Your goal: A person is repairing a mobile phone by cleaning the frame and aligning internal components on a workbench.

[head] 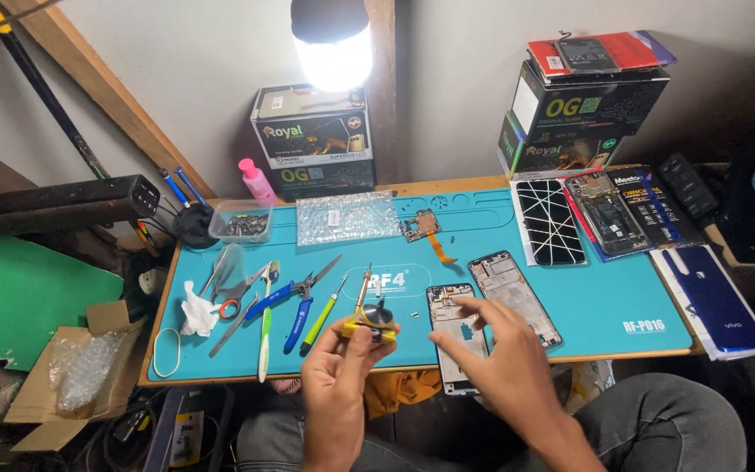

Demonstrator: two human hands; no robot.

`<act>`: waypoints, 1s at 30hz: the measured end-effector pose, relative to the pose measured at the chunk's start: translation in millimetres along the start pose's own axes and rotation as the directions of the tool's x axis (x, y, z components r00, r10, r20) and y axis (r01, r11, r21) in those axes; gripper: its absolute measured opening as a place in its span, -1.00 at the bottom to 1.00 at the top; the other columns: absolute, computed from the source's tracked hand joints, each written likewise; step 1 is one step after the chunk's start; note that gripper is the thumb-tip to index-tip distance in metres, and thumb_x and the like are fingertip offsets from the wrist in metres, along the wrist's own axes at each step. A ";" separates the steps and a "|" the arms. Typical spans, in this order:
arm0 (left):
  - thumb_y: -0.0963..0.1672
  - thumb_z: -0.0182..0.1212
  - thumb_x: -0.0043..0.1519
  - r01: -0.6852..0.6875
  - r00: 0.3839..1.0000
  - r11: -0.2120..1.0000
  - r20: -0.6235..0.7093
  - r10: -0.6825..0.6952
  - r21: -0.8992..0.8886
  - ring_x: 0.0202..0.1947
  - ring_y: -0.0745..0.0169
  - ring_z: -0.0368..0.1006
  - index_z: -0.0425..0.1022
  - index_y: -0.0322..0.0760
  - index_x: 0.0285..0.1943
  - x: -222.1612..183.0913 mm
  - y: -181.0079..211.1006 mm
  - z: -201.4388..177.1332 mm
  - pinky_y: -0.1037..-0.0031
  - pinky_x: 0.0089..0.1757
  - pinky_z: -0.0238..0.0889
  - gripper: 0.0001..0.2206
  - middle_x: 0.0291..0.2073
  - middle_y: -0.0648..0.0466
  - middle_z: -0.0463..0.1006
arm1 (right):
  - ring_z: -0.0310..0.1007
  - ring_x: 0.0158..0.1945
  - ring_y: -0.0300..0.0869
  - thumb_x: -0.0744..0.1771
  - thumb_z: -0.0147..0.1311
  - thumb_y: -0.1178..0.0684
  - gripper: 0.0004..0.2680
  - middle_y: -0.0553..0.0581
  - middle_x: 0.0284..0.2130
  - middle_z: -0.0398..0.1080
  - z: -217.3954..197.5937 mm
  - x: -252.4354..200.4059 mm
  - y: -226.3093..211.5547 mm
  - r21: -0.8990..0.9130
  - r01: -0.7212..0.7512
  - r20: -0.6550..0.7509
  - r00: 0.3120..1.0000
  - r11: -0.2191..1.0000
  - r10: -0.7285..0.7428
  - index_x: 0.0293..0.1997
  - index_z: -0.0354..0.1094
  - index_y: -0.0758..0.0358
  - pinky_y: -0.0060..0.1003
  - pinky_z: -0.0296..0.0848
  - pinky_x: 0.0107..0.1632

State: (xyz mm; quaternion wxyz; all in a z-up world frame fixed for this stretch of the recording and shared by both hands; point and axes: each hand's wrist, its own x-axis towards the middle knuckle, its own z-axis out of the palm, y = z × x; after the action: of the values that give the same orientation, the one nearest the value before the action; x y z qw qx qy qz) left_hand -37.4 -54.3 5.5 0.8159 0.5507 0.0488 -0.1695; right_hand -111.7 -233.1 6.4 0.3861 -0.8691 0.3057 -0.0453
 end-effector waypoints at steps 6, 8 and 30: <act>-0.20 0.23 0.33 0.022 0.998 0.997 -0.057 -0.017 0.076 -0.11 -0.04 0.73 0.64 -0.58 0.15 6.6 -6.1 -17.5 0.32 -0.05 0.60 -0.71 -0.12 -0.28 0.80 | 0.16 0.33 0.00 0.24 0.26 -0.54 -0.19 0.10 0.17 0.23 16.8 46.5 59.3 -0.397 0.193 0.073 0.981 0.897 -0.179 0.63 0.06 0.01 0.03 0.28 0.30; -0.20 0.24 0.31 0.053 0.996 0.996 -0.078 -0.047 0.075 -0.10 -0.04 0.72 0.63 -0.58 0.18 6.0 -7.8 -17.4 0.32 -0.04 0.60 -0.69 -0.09 -0.26 0.79 | 0.13 0.30 -0.01 0.21 0.30 -0.59 -0.17 0.08 0.15 0.20 16.7 54.0 54.1 -0.439 0.173 0.126 0.983 0.882 -0.130 0.61 0.08 -0.05 -0.01 0.25 0.30; -0.13 0.42 0.24 -0.512 0.858 0.649 0.301 0.416 0.563 -0.36 0.33 0.44 0.72 -0.20 -0.07 25.2 -10.4 36.6 0.46 -0.28 0.38 -0.87 -0.34 0.19 0.69 | 0.55 -0.34 -0.23 0.36 0.16 0.16 -0.65 0.14 -0.27 0.74 -7.1 41.1 4.8 0.421 -0.141 0.117 0.988 0.896 0.100 0.31 0.33 -0.04 -0.32 0.52 -0.19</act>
State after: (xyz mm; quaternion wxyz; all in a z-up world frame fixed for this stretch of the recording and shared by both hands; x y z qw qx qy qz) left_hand -21.1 -96.9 3.8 0.6028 0.7691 -0.2123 -0.0003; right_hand -83.1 -263.4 1.5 0.5832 -0.7436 0.3235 -0.0472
